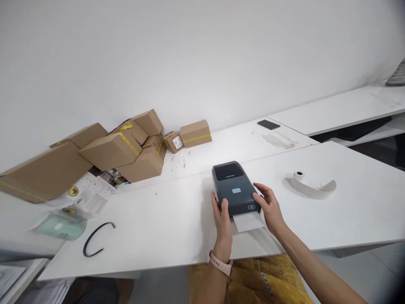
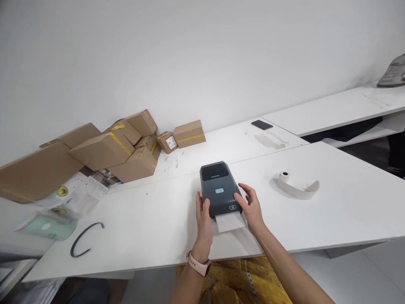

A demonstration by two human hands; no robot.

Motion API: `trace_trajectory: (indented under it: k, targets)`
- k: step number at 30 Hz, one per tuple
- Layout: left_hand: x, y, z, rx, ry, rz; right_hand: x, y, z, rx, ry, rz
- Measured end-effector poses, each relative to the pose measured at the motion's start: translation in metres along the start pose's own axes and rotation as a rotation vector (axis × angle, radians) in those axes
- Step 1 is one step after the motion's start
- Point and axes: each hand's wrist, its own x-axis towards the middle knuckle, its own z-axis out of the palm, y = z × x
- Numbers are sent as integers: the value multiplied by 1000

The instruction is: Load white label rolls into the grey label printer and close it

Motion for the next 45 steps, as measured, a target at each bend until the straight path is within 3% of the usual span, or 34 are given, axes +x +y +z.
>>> trace_trajectory:
  k: [3, 5, 14, 24, 28, 31, 33, 36, 40, 45]
  targets:
    - [0, -7, -5, 13, 37, -63, -3, 4, -5, 91, -91, 251]
    - [-1, -9, -7, 27, 53, -72, -4, 3, -7, 98, -154, 325]
    - [-4, -6, -9, 94, 22, 4, -5, 0, -8, -58, -153, 263]
    - [6, -19, -10, 139, 37, 138, -3, -2, -5, -70, -143, 196]
    - [3, -9, -19, 236, -20, 153, -22, 1, -14, -154, -100, 204]
    - [-1, 7, -24, 425, -7, 324, -52, 6, -28, -191, 58, 227]
    - [0, 21, -24, 561, -51, 484, -72, 6, -33, -222, 45, 288]
    - [3, 41, -16, 661, -234, 632, -90, -1, -27, -199, -167, 341]
    - [4, 54, -7, 748, -431, 650, -91, -9, -8, -42, -212, 464]
    - [3, 53, -16, 795, -503, 658, -89, -4, 2, -21, -246, 505]
